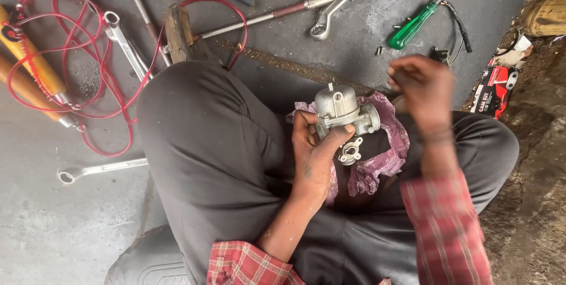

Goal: Dismantle and inspect the components of a motorcycle carburetor.

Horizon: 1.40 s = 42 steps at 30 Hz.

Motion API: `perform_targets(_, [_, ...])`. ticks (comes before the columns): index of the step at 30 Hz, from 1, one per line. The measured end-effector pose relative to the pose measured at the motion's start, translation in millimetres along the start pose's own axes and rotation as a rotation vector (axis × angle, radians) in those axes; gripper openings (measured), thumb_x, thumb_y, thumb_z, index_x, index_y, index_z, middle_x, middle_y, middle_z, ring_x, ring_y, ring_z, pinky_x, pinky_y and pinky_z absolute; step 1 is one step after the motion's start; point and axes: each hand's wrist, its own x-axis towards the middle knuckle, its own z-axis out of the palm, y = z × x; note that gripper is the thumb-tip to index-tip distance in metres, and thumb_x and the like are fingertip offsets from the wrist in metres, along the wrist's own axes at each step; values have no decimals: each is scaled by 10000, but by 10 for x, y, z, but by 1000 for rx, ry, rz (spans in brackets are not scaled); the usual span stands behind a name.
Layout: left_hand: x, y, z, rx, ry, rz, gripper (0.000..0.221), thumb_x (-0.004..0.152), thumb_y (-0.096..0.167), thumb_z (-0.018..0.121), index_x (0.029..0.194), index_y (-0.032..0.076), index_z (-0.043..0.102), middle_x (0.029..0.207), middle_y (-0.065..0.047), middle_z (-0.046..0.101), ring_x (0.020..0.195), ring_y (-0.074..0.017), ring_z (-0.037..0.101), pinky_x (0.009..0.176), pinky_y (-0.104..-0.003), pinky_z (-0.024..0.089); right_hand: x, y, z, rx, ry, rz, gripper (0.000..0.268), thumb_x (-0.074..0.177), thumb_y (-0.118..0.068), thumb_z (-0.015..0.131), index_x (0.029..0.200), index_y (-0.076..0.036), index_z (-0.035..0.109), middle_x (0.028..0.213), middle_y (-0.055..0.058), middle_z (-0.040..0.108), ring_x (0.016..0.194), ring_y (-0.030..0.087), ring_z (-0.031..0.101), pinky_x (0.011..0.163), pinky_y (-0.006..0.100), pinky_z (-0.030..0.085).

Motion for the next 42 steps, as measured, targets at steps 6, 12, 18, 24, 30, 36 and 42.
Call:
perform_targets(6, [-21,-98,-49,-3,-27,36,388,822,-7,783,1004,83,453,987,-53,639,911,-98,617,842,-278,527,-1065,-803,-396,557,-122,55,141,937,20,669,1069,34,719,940,85,745,865,151,719,830,277,605])
perform_targets(12, [-84,-112,-30,30,-40,64,405,804,11,796,989,89,444,967,-51,633,887,-98,621,795,-275,532,-1418,-742,-196,493,-112,217,207,931,46,672,1128,84,726,935,135,767,834,186,752,785,299,626])
perform_targets(18, [-155,-83,-26,53,-32,78,410,794,44,807,1003,73,456,960,-70,634,861,-104,623,753,-275,539,-1472,-756,-90,479,-90,198,220,945,25,678,1153,83,721,927,135,762,817,161,742,775,285,622])
perform_targets(24, [-185,-81,-17,66,-77,94,423,805,55,815,1024,59,452,974,-91,645,875,-108,636,748,-271,554,-1496,-766,-87,440,-47,225,215,953,30,673,1159,78,712,929,140,765,804,160,737,750,276,608])
perform_targets(30, [-183,-74,-36,42,-136,108,416,836,45,811,1062,44,462,1016,-106,665,921,-109,669,795,-269,581,-1494,-791,-87,416,-53,222,218,952,42,666,1164,78,702,947,144,757,810,168,733,744,282,613])
perform_targets(36, [-200,-73,-27,30,-162,118,415,845,21,798,1076,37,453,1032,-108,663,941,-108,679,814,-262,591,-1528,-784,-94,526,-38,295,209,979,26,659,1176,81,699,977,134,736,866,172,702,769,299,584])
perform_targets(42, [-237,-42,-8,72,-184,152,413,842,1,788,1080,20,452,1013,-108,674,916,-105,685,790,-258,594,-1582,-837,-16,768,42,418,171,976,17,639,1134,66,683,1020,137,735,933,191,724,812,316,588])
